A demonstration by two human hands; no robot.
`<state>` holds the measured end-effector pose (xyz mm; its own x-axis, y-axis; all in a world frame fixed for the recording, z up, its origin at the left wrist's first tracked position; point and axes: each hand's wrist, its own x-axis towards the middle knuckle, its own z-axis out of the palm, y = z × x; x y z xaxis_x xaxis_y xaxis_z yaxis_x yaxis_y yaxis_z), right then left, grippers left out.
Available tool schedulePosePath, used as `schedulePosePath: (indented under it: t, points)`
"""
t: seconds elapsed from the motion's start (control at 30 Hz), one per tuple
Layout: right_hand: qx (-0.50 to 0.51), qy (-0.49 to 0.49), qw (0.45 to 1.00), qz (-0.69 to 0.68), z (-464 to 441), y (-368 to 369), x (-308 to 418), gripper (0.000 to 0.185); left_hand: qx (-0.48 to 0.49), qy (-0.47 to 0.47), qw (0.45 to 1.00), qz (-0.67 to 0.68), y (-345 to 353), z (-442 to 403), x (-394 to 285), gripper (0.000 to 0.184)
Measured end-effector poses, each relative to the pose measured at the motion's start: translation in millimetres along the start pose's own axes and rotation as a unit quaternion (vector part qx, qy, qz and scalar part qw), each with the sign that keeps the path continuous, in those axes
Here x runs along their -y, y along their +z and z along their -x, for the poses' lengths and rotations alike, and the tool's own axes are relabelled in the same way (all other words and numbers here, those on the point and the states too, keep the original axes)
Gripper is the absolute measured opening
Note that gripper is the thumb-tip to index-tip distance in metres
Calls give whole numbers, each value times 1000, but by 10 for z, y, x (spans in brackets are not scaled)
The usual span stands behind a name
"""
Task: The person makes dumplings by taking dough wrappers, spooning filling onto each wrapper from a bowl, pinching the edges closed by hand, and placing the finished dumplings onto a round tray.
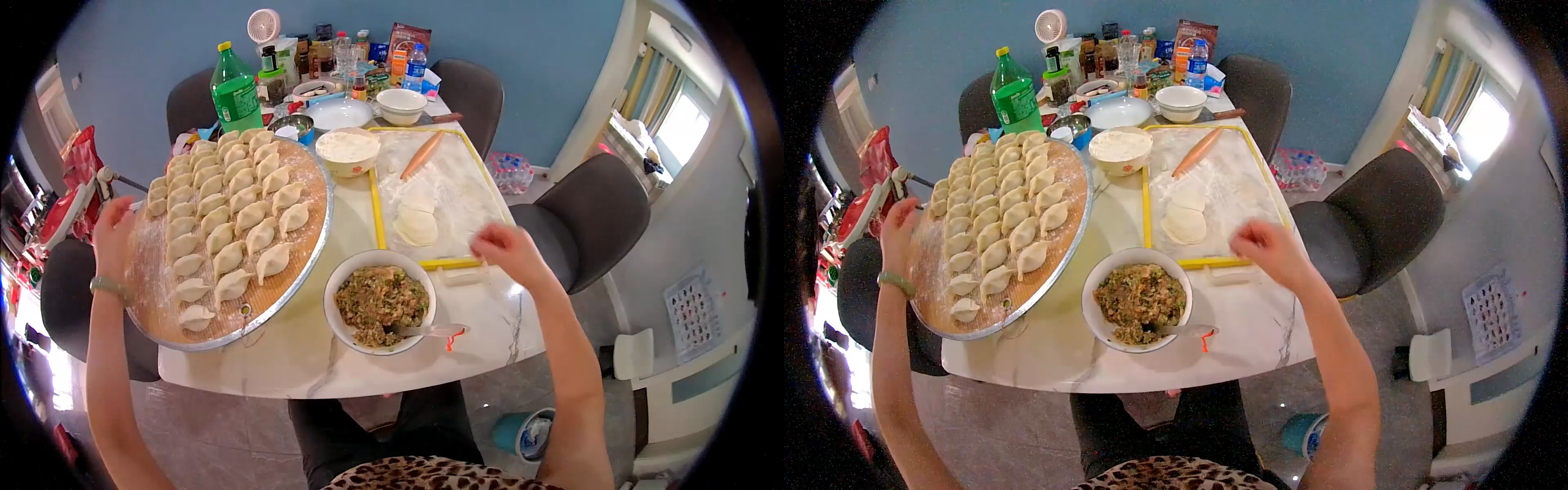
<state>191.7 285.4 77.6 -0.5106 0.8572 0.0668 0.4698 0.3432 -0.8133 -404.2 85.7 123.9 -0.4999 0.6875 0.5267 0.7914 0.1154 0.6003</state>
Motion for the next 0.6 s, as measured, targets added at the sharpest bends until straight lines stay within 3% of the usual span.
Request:
schedulePosePath:
  t: [0.07,0.17,0.37,0.43,0.57,0.6]
  points:
    - [-48,-116,991,46,-544,133,-211,19,-44,-5,996,78,-125,319,-398,26]
    - [-41,-106,993,40,-1023,283,-299,23,-69,-5,988,135,-226,880,-905,28]
    - [47,-101,985,135,-1345,360,-382,26,-54,11,997,50,-295,1868,-1694,20]
    - [56,-100,985,129,-1366,357,-394,23,4,29,994,105,-284,2029,-1878,20]
    - [21,-154,974,162,-1413,408,-476,22,-8,-35,990,135,-97,2217,-2339,11]
    - [-9,-135,980,146,-1435,432,-494,21,33,-46,984,167,-72,2259,-2369,11]
